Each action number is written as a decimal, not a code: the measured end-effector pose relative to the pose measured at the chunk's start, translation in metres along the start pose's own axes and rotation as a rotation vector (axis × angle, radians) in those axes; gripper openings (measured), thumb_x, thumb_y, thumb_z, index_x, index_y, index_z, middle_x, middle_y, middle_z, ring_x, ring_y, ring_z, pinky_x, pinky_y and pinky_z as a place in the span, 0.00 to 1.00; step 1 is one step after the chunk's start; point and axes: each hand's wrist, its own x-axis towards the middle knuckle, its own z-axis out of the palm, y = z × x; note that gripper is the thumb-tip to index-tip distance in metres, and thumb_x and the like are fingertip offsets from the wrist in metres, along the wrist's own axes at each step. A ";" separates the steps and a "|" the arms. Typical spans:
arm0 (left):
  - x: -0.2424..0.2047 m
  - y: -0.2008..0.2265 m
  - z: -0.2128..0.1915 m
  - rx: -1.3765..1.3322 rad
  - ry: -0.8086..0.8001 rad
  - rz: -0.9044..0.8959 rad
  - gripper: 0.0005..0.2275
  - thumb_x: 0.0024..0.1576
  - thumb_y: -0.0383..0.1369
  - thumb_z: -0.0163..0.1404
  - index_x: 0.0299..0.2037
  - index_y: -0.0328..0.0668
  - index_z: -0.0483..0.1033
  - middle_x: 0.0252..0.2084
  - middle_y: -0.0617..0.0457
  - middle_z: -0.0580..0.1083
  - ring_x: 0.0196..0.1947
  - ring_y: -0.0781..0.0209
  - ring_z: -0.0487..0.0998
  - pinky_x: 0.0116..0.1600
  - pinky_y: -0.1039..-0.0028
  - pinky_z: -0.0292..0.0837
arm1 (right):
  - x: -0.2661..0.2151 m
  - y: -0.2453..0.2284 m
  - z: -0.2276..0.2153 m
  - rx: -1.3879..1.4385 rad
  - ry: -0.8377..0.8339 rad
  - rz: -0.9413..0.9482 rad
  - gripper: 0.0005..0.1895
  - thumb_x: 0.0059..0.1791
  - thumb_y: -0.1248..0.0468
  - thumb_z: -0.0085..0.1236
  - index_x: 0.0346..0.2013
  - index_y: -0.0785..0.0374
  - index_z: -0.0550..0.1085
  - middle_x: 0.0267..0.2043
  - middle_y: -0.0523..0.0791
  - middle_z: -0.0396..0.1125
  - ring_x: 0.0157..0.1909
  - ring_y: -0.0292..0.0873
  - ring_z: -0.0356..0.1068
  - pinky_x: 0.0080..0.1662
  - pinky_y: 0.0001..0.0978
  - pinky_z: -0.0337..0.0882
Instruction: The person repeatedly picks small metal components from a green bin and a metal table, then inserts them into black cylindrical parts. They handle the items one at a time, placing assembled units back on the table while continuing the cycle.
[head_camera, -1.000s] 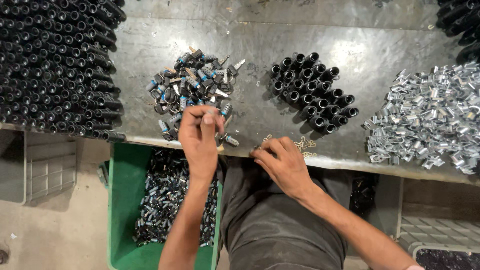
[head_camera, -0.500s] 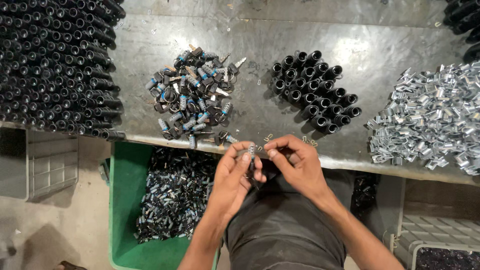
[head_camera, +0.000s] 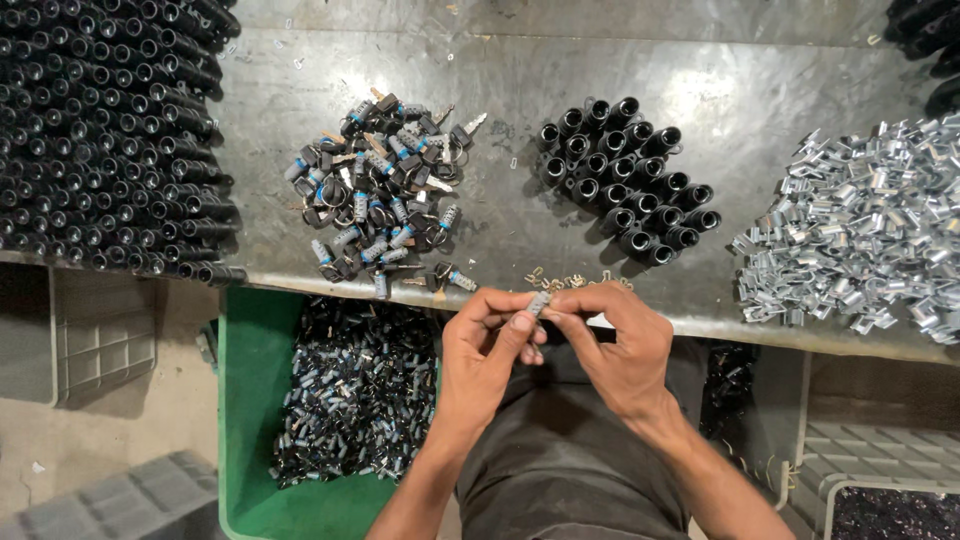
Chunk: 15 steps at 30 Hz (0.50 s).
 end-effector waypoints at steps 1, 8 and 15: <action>0.001 0.000 0.002 -0.036 -0.012 -0.015 0.08 0.65 0.27 0.50 0.51 0.30 0.74 0.35 0.50 0.76 0.30 0.71 0.73 0.38 0.78 0.75 | -0.001 0.004 0.000 -0.019 0.041 -0.075 0.06 0.49 0.70 0.66 0.38 0.66 0.76 0.39 0.47 0.76 0.41 0.41 0.75 0.45 0.29 0.74; 0.006 0.003 0.013 -0.023 -0.075 -0.020 0.07 0.64 0.28 0.52 0.48 0.32 0.74 0.37 0.50 0.76 0.32 0.70 0.74 0.39 0.76 0.76 | -0.011 0.025 0.001 0.448 0.005 0.165 0.08 0.55 0.67 0.63 0.45 0.66 0.72 0.50 0.46 0.69 0.48 0.39 0.71 0.51 0.31 0.74; 0.048 0.021 0.029 0.862 0.056 0.538 0.05 0.65 0.30 0.51 0.45 0.38 0.71 0.41 0.48 0.72 0.42 0.52 0.72 0.49 0.64 0.69 | -0.015 0.030 -0.011 0.624 0.001 0.102 0.14 0.59 0.57 0.47 0.49 0.67 0.69 0.56 0.48 0.66 0.63 0.43 0.64 0.68 0.41 0.65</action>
